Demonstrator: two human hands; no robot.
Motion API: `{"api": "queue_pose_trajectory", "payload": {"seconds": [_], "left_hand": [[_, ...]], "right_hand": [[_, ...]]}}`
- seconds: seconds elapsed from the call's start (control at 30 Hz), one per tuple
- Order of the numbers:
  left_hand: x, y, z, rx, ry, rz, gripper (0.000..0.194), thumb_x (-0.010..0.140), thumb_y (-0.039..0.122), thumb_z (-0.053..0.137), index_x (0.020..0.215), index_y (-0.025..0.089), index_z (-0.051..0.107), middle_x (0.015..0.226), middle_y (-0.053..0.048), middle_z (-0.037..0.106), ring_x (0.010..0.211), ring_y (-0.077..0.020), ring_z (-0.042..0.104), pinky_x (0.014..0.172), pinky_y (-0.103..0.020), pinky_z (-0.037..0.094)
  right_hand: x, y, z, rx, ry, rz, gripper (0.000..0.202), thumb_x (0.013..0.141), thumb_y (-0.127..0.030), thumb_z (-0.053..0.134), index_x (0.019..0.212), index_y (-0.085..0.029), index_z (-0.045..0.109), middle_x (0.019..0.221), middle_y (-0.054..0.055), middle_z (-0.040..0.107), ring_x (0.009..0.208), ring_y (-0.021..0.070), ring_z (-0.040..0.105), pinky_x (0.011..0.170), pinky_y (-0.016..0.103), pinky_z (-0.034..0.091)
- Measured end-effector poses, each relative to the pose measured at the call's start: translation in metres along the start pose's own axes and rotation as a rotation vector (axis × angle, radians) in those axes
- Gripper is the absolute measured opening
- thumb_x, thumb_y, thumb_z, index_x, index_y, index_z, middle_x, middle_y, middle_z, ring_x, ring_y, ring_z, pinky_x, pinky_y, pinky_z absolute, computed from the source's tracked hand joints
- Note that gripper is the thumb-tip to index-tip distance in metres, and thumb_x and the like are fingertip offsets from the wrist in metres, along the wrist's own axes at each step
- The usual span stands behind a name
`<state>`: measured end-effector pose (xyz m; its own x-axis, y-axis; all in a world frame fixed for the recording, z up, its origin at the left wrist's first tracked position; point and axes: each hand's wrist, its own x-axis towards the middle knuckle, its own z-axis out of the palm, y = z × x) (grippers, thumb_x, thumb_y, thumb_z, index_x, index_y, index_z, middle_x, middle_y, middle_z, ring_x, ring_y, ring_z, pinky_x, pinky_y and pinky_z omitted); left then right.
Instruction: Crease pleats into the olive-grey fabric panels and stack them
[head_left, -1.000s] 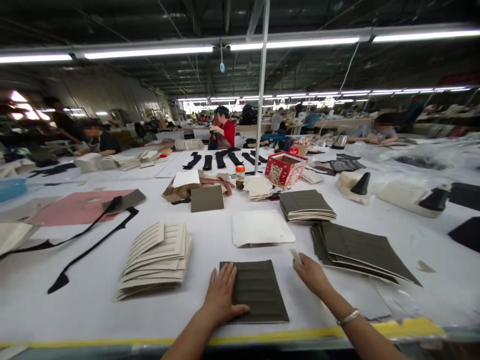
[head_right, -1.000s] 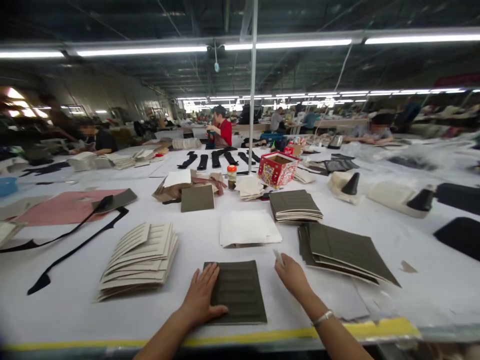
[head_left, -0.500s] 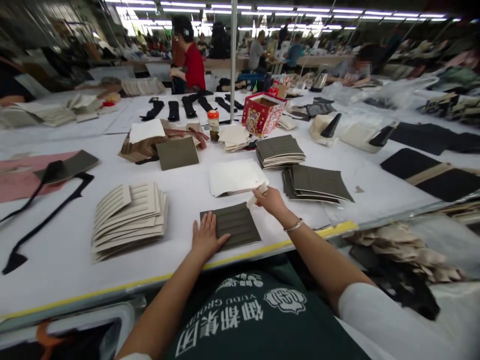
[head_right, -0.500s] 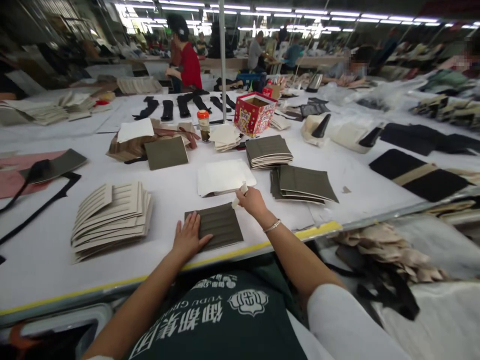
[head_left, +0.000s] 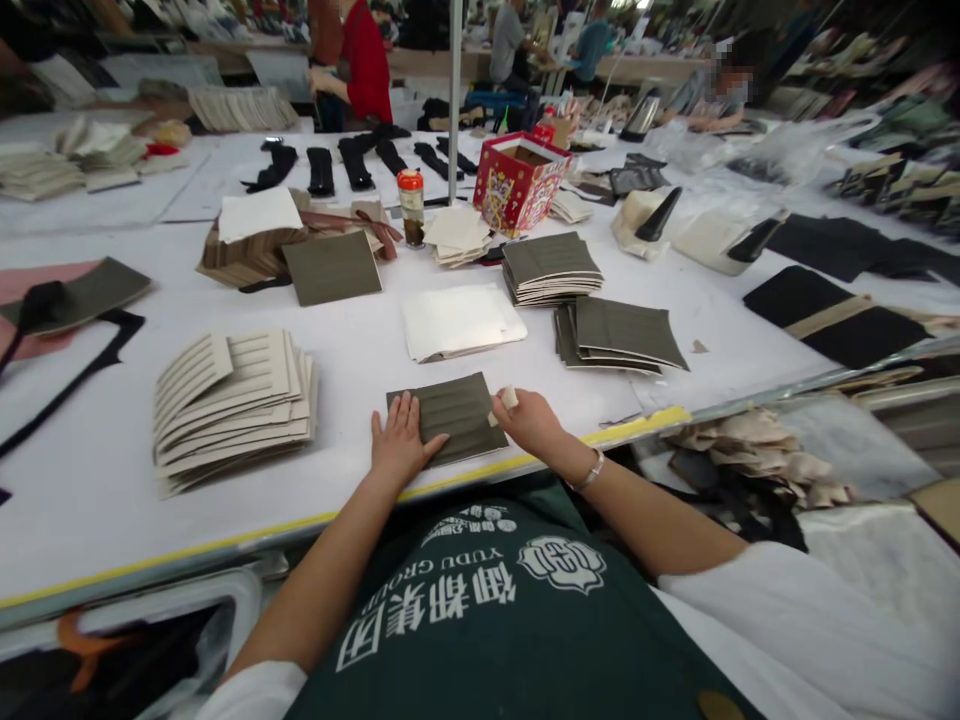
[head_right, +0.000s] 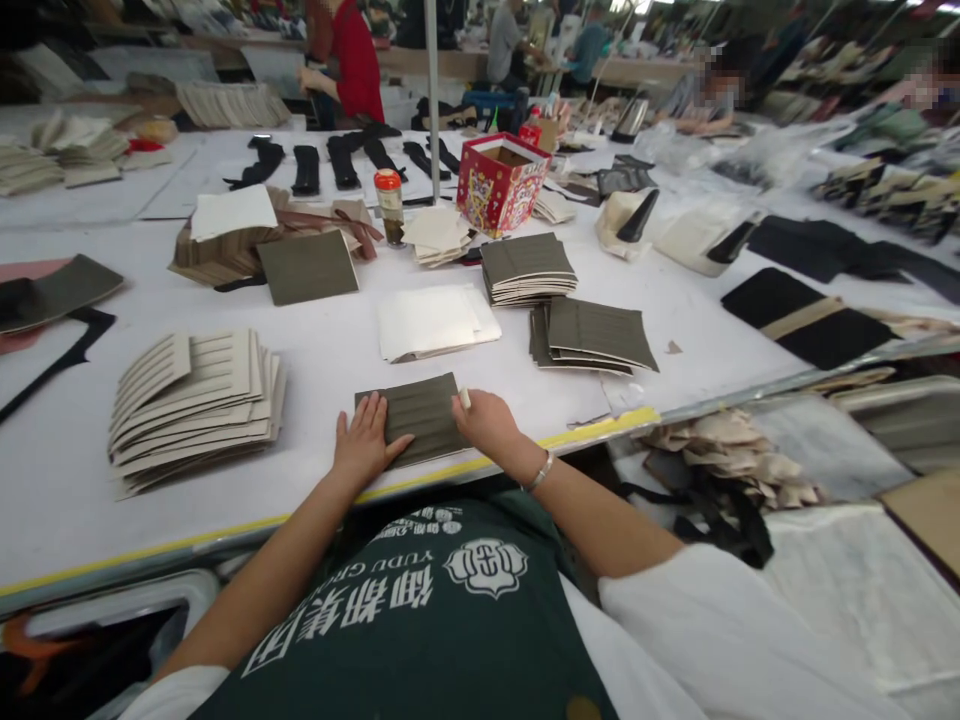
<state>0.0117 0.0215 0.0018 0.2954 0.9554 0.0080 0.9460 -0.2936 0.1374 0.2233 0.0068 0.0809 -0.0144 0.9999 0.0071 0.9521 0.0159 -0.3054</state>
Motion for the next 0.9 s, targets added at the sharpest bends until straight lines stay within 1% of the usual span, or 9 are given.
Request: {"api": "queue_pose_trajectory", "payload": {"seconds": [0.1,0.17,0.27,0.37,0.43,0.53,0.67,0.77,0.9], "left_hand": [[0.001,-0.006,0.000,-0.024,0.008,0.012,0.073,0.082,0.062,0.032,0.137,0.014,0.030,0.145,-0.015,0.026,0.134,-0.0304,0.021,0.105,-0.055,0.014],[0.001,-0.017,-0.002,-0.061,-0.003,0.033,0.063,0.087,0.054,0.031,0.137,0.015,0.031,0.144,-0.013,0.029,0.132,-0.0273,0.027,0.105,-0.052,0.020],[-0.005,-0.036,-0.004,-0.075,0.007,0.078,0.050,0.090,0.038,0.030,0.136,0.018,0.033,0.142,-0.010,0.033,0.130,-0.0229,0.032,0.105,-0.048,0.025],[-0.015,-0.044,-0.005,-0.025,0.038,0.100,0.047,0.090,0.033,0.031,0.135,0.019,0.035,0.143,-0.007,0.032,0.131,-0.0223,0.029,0.107,-0.050,0.019],[-0.019,-0.042,-0.004,-0.007,0.051,0.079,0.048,0.090,0.035,0.031,0.135,0.019,0.035,0.144,-0.006,0.030,0.132,-0.0225,0.028,0.107,-0.052,0.016],[-0.022,-0.037,-0.001,-0.005,0.063,0.058,0.049,0.090,0.038,0.030,0.136,0.019,0.034,0.144,-0.005,0.029,0.132,-0.0230,0.027,0.107,-0.053,0.016],[-0.022,-0.037,0.003,-0.001,0.076,0.064,0.050,0.090,0.038,0.027,0.136,0.019,0.034,0.144,-0.005,0.029,0.133,-0.0232,0.026,0.107,-0.053,0.016],[-0.022,-0.038,0.004,0.014,0.082,0.060,0.050,0.091,0.038,0.025,0.137,0.019,0.032,0.144,-0.004,0.029,0.133,-0.0225,0.025,0.107,-0.052,0.015],[-0.022,-0.037,0.004,0.019,0.070,0.058,0.051,0.091,0.038,0.024,0.138,0.019,0.030,0.145,-0.004,0.027,0.133,-0.0221,0.024,0.108,-0.051,0.014]], "right_hand": [[-0.033,0.011,-0.005,0.226,-0.111,0.087,0.029,0.086,-0.032,0.042,0.070,-0.016,0.061,0.055,0.005,0.063,0.063,0.0171,0.063,0.065,0.025,0.044],[-0.039,0.018,-0.010,0.401,-0.145,0.190,0.030,0.085,-0.034,0.042,0.069,-0.016,0.059,0.044,0.002,0.058,0.054,0.0162,0.062,0.060,0.025,0.046],[-0.026,0.015,-0.014,0.645,-0.091,0.264,0.028,0.084,-0.039,0.042,0.083,-0.016,0.059,0.052,0.002,0.063,0.055,0.0158,0.064,0.056,0.024,0.049],[0.001,-0.012,-0.007,0.774,-0.101,0.190,0.022,0.079,-0.034,0.049,0.089,-0.017,0.059,0.063,0.002,0.066,0.061,0.0157,0.065,0.055,0.023,0.050],[0.019,-0.040,0.003,0.670,-0.113,0.061,0.018,0.079,-0.029,0.048,0.087,-0.017,0.060,0.064,0.001,0.066,0.062,0.0142,0.065,0.058,0.021,0.049],[0.044,-0.078,0.021,0.371,-0.049,-0.132,0.020,0.081,-0.025,0.044,0.084,-0.016,0.062,0.071,0.004,0.068,0.069,0.0145,0.064,0.067,0.022,0.047],[0.065,-0.105,0.033,0.017,0.029,-0.159,0.027,0.083,-0.024,0.040,0.087,-0.011,0.064,0.085,0.012,0.068,0.081,0.0198,0.063,0.071,0.026,0.044],[0.059,-0.108,0.034,-0.075,-0.018,-0.138,0.029,0.084,-0.024,0.039,0.085,-0.009,0.063,0.083,0.015,0.068,0.077,0.0205,0.062,0.068,0.026,0.042],[0.015,-0.102,0.031,-0.077,-0.093,-0.188,0.028,0.085,-0.024,0.038,0.086,-0.011,0.062,0.080,0.011,0.067,0.074,0.0182,0.061,0.066,0.025,0.040]]}}
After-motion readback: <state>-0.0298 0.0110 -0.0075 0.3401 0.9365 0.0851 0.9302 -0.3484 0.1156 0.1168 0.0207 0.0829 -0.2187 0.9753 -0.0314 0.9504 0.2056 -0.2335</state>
